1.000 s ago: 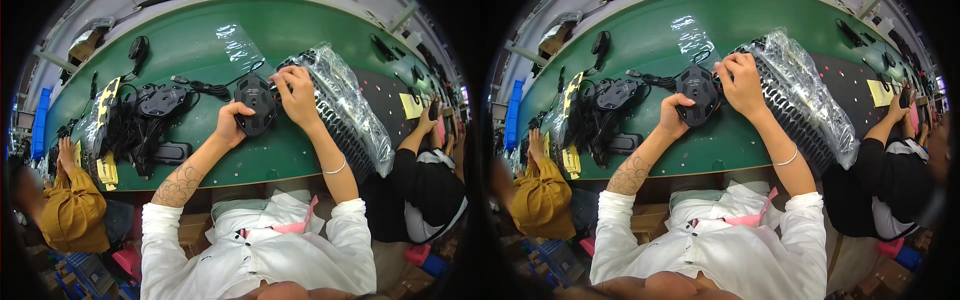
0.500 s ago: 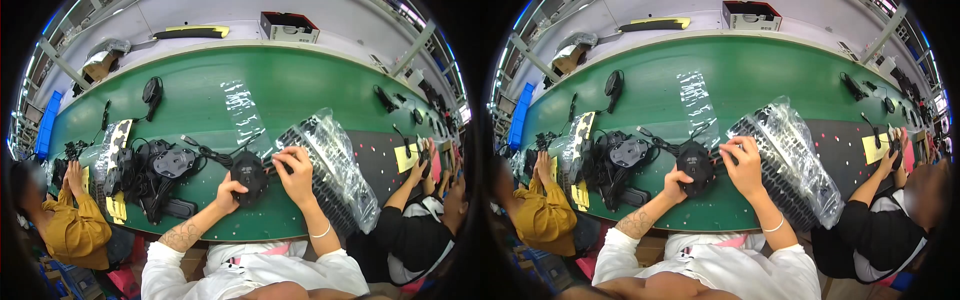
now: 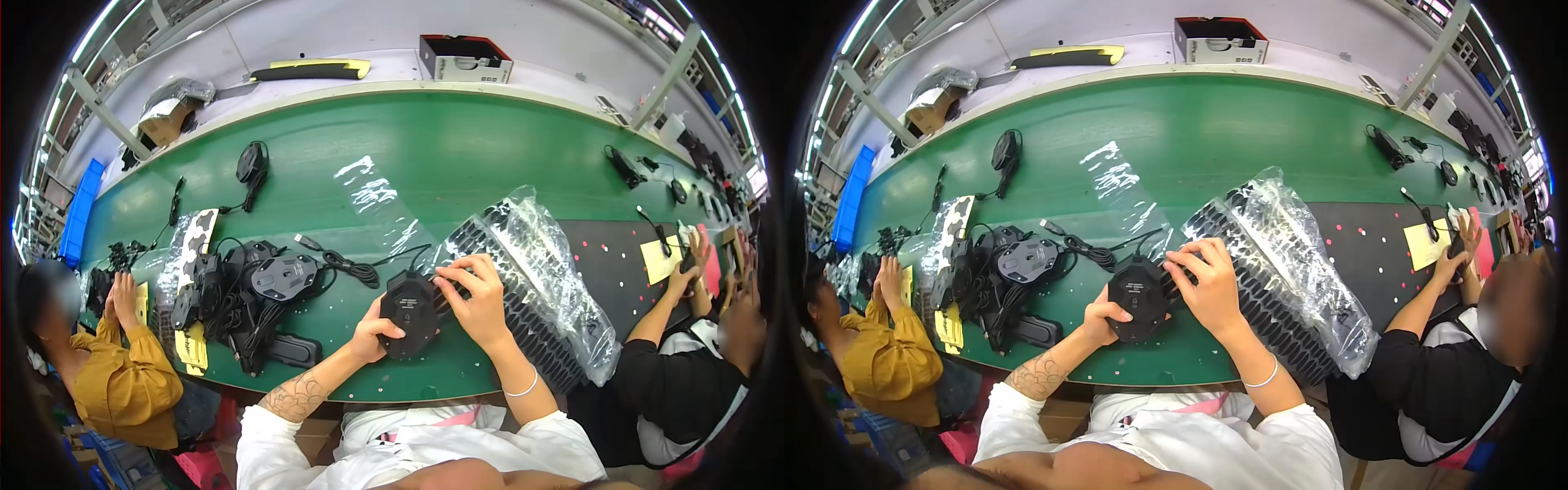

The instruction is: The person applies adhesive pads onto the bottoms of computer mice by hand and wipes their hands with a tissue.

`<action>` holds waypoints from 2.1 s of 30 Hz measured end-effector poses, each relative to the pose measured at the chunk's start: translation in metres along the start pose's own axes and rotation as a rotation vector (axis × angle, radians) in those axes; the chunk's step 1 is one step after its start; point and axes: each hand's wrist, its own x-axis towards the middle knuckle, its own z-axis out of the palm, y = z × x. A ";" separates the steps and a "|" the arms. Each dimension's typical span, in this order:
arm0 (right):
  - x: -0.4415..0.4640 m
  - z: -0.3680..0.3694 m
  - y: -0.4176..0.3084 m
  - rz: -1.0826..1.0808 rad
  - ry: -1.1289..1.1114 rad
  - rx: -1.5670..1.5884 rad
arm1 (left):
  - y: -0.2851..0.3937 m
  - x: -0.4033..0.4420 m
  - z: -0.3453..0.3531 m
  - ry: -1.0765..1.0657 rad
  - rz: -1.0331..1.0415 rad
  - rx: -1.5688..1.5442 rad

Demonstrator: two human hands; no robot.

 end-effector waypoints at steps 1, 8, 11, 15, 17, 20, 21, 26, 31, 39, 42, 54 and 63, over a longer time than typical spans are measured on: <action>0.001 -0.001 0.000 0.001 0.004 0.023 | 0.000 0.000 -0.006 -0.018 0.021 0.092; 0.003 -0.007 -0.003 -0.041 -0.028 0.119 | 0.002 0.001 0.011 -0.059 0.375 0.801; 0.002 -0.010 -0.003 -0.007 -0.066 0.143 | 0.005 -0.001 0.017 -0.097 0.422 0.973; 0.001 -0.011 -0.003 0.045 -0.126 0.169 | 0.005 -0.001 0.016 -0.147 0.480 1.144; 0.000 -0.013 -0.002 0.077 -0.178 0.172 | 0.001 0.000 0.016 -0.151 0.516 1.139; 0.002 -0.013 -0.003 0.090 -0.209 0.194 | 0.001 0.000 0.013 -0.162 0.519 1.138; 0.003 -0.013 -0.003 0.088 -0.211 0.213 | 0.002 0.000 0.012 -0.173 0.504 1.141; -0.001 -0.017 -0.006 0.206 -0.228 0.293 | 0.001 0.001 0.009 -0.215 0.404 1.097; -0.001 -0.015 -0.007 0.322 -0.249 0.342 | 0.003 0.001 0.011 -0.209 0.308 1.000; -0.004 -0.006 -0.006 0.331 -0.186 0.387 | -0.004 -0.002 0.007 -0.108 0.142 0.692; -0.006 -0.001 -0.009 0.409 -0.161 0.469 | 0.000 -0.002 0.014 -0.075 0.128 0.620; 0.002 -0.013 -0.006 0.377 -0.090 0.830 | 0.011 0.007 0.006 0.044 0.114 -0.091; -0.007 -0.005 -0.018 0.229 -0.405 0.685 | 0.009 0.000 0.003 0.196 0.117 -0.226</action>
